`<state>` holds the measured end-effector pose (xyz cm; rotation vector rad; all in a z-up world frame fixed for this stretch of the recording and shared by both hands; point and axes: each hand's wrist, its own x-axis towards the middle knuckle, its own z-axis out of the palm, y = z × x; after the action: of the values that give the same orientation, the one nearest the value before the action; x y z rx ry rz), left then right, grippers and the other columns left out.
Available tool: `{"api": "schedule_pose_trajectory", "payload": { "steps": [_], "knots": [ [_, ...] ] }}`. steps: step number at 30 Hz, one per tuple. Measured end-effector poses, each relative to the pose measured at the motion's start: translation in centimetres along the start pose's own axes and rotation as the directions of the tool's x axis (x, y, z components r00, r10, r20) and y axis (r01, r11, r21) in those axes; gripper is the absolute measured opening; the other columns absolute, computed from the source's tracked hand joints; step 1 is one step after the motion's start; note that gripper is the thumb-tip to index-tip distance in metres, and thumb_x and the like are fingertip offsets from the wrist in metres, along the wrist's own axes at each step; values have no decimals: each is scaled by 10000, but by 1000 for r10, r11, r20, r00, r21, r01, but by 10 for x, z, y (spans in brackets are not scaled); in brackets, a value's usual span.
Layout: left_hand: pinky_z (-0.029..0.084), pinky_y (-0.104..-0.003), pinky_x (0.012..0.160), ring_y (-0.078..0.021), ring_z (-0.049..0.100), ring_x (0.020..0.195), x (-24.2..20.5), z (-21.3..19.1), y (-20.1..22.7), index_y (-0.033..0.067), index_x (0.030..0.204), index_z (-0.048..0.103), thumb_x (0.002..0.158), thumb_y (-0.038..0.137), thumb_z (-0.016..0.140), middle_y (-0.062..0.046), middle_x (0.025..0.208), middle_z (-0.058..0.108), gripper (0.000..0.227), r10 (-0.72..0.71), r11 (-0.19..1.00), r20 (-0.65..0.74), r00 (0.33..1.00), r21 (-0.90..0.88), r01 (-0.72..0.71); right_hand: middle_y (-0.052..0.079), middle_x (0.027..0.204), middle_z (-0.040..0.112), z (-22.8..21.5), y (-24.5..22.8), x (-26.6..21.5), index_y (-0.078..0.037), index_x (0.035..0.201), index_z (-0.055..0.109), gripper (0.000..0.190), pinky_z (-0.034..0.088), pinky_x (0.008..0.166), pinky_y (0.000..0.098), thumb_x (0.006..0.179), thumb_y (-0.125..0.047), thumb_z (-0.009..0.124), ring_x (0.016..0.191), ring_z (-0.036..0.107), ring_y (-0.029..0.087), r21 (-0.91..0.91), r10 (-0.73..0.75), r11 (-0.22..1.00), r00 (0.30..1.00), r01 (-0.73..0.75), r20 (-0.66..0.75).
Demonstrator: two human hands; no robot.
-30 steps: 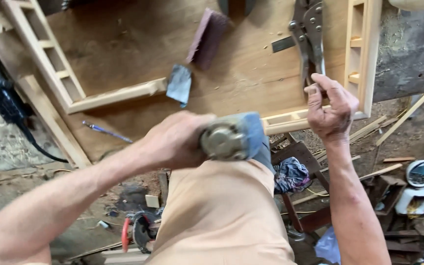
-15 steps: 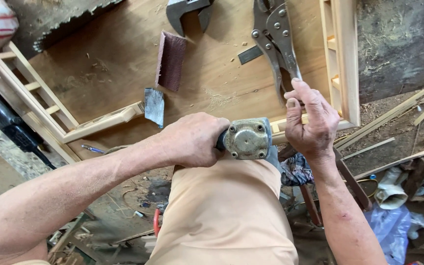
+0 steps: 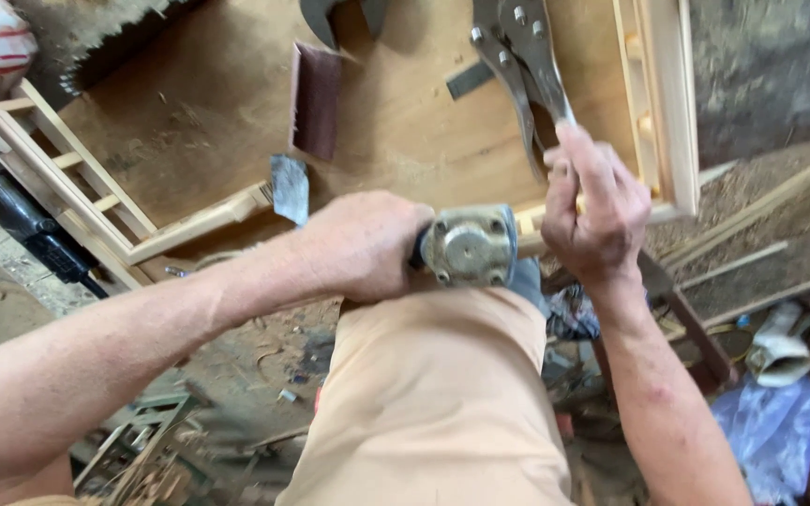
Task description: The person sands a small wooden frame with sandpaper, then uses a pneumatic nail gun to attach a dowel rod to the frame. The person repeatedly positions the frame and drives nails along the dowel to secure it.
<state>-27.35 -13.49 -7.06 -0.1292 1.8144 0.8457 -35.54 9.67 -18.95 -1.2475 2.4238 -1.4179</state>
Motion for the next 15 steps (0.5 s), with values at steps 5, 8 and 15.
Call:
{"api": "schedule_pose_trajectory", "payload": {
  "steps": [5,8,15],
  "knots": [
    [587,-553,773,-412,713,941,11,5,8,232,1016,703,749,345,671,-100,1018,765,292,-129,982,1,992,137,128,245,1187,747,-4,0,-10,109,1407,547,271,611,700,437,1139,69,561,857,730,344,-125,-40,991,998,46,56],
    [594,-543,744,-401,717,895,10,0,18,216,969,694,752,275,632,-85,987,768,234,-172,975,25,985,144,167,209,1197,764,-2,5,-16,80,1436,518,301,598,666,418,1151,46,609,806,713,298,-188,-37,981,998,45,47],
    [601,-541,850,-368,739,972,15,14,10,140,891,690,662,334,681,-151,923,759,300,-181,953,-79,980,230,195,114,973,770,5,4,-6,-40,1137,773,211,591,624,378,1021,-122,617,677,714,271,-368,-93,929,981,24,-171]
  ]
}}
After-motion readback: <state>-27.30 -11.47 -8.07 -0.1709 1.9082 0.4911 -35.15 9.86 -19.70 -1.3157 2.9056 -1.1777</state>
